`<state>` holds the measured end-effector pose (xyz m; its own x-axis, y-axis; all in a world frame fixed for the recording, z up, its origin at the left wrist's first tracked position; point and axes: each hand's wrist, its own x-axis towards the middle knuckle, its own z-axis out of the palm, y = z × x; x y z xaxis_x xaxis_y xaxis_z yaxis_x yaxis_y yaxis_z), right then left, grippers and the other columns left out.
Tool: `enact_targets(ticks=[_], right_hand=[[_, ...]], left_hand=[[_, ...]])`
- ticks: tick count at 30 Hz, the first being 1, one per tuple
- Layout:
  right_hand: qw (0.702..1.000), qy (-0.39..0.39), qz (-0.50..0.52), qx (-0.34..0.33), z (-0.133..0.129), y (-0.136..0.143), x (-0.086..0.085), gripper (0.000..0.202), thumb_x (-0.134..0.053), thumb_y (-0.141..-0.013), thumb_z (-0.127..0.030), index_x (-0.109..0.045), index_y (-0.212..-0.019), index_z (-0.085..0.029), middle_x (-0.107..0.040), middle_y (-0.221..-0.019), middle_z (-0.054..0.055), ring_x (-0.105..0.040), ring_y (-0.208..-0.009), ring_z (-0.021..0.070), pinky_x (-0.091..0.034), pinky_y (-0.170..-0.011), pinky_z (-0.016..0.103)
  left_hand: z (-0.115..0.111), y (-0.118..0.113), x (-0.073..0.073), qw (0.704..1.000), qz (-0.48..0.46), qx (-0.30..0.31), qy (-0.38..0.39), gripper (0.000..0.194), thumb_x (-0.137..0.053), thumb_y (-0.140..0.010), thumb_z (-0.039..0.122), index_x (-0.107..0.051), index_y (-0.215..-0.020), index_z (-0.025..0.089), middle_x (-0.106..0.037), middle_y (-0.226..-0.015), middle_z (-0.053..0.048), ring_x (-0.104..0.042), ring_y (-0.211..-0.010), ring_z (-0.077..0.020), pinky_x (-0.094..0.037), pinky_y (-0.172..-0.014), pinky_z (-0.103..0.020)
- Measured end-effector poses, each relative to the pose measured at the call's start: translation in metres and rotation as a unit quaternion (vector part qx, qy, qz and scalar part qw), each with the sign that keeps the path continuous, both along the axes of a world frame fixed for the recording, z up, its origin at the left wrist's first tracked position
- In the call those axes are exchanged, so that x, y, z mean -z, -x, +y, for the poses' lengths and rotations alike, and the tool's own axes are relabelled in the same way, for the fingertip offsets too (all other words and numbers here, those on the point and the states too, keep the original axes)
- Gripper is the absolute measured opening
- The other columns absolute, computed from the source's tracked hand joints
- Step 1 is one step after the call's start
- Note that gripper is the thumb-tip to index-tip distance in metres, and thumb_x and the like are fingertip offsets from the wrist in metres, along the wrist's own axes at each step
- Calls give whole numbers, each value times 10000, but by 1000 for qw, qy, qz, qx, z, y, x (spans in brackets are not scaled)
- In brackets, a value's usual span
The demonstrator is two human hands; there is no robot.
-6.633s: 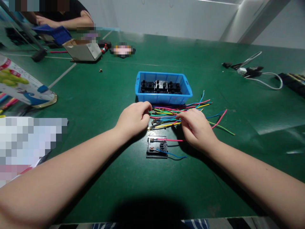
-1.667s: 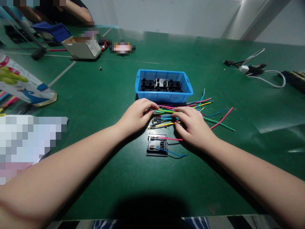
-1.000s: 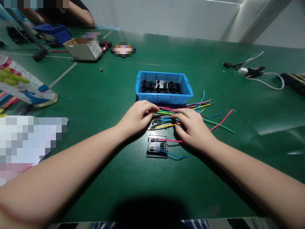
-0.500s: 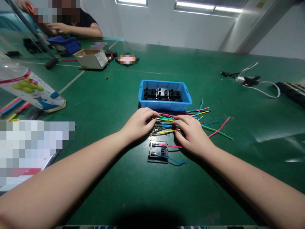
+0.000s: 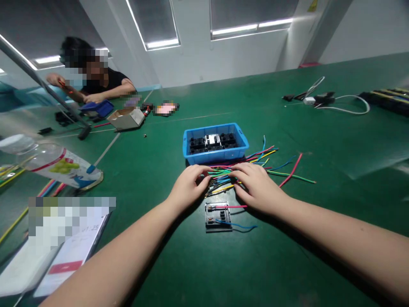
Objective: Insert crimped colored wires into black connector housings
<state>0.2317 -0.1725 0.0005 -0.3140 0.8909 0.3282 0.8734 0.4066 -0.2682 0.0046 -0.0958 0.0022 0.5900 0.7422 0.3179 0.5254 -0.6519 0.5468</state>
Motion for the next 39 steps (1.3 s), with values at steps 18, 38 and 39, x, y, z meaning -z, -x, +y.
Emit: enact_targets(ticks=[18,38,39], right_hand=[[997,-32,17,-75,-6,0,-8,198,-486,-917,-180,-655,-1018,-174,-699,-1105,93,-591,-1032,247,-370,-985,462],[999,9,13,-28,0,-1,-8,144,-490,-909,-170,-616,-973,-193,-686,-1067,63,-579,-1052,238,-342,-1042,471],[1000,7,15,-25,1,0,-8,141,-486,-906,-169,-609,-972,-190,-685,-1059,66,-578,-1044,240,-344,-1042,471]], left_hand=[[-4,1,-4,1000,-3,23,-16,119,-598,-862,182,-647,-970,193,-694,-929,-31,-606,-887,-175,-499,-848,-368],[-22,3,-27,995,-59,-58,55,141,-438,-963,293,-542,-983,201,-606,-909,-21,-559,-818,-160,-447,-756,-307],[-22,2,-30,993,-67,-54,76,143,-440,-962,303,-541,-975,202,-601,-899,-15,-559,-807,-155,-447,-748,-302]])
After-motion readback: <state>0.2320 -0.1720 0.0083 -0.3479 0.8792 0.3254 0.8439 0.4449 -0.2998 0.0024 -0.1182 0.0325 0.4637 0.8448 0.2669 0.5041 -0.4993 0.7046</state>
